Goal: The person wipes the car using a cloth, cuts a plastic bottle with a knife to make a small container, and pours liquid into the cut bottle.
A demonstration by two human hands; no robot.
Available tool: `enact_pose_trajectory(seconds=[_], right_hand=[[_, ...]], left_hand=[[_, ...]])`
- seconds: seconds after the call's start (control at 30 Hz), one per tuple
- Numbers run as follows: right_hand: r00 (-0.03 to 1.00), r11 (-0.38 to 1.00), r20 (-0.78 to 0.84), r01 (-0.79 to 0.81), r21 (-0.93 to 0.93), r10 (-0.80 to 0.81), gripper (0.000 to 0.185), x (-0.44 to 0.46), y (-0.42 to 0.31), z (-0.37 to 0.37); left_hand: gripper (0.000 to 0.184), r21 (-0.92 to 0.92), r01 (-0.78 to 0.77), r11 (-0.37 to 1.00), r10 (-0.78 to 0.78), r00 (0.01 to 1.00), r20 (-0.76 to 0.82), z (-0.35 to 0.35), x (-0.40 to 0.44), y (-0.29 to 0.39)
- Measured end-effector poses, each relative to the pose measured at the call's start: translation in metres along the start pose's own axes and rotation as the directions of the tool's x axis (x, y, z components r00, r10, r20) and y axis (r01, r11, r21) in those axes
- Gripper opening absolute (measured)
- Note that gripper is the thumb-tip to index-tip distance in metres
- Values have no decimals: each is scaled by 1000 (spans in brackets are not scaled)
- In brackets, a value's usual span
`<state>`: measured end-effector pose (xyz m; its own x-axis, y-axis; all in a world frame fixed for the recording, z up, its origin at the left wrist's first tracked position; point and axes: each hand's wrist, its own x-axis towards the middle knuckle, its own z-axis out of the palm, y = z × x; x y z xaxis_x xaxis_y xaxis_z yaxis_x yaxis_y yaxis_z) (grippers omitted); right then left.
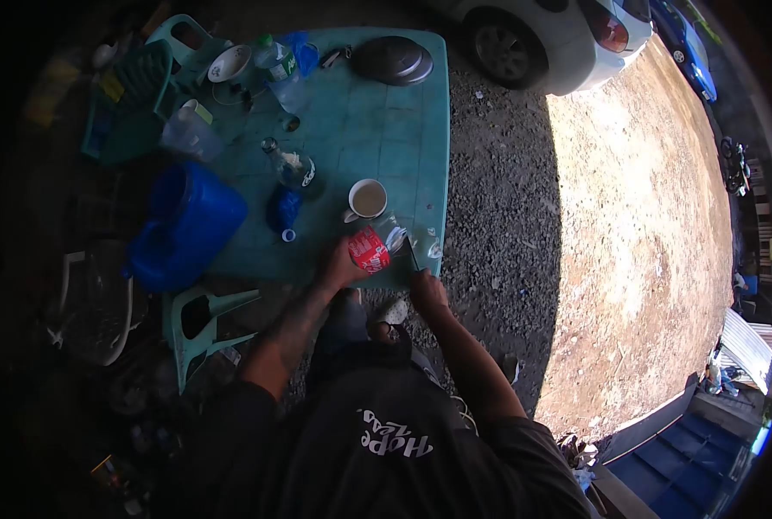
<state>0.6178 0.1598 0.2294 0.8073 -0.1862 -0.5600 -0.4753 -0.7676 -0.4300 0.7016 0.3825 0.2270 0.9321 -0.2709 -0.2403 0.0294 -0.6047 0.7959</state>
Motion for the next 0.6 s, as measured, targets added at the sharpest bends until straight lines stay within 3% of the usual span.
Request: enact_pose_trajectory(seconds=[0.07, 0.23, 0.3, 0.37, 0.53, 0.6], right_hand=[[999, 998, 8, -53, -17, 53, 27, -7, 5, 1], [999, 998, 14, 38, -55, -38, 27, 20, -5, -3], [999, 997, 13, 40, -61, -39, 28, 6, -8, -7], [999, 997, 36, -36, -67, 38, 23, -27, 3, -10], [997, 993, 12, 81, -90, -81, 24, 17, -1, -4], [995, 986, -9, 96, -134, -98, 25, 26, -1, 5]], left_hand=[[82, 51, -21, 998, 22, 1000, -17, -1, -1, 3], [80, 139, -65, 988, 81, 990, -112, 2, -16, 14], [77, 35, 11, 999, -8, 996, -89, -2, -13, 15], [77, 70, -8, 998, 15, 995, -99, 3, -9, 5], [74, 108, 3, 994, 19, 979, -205, 12, -10, 4], [83, -19, 65, 998, -67, 993, -101, 8, -9, 3]])
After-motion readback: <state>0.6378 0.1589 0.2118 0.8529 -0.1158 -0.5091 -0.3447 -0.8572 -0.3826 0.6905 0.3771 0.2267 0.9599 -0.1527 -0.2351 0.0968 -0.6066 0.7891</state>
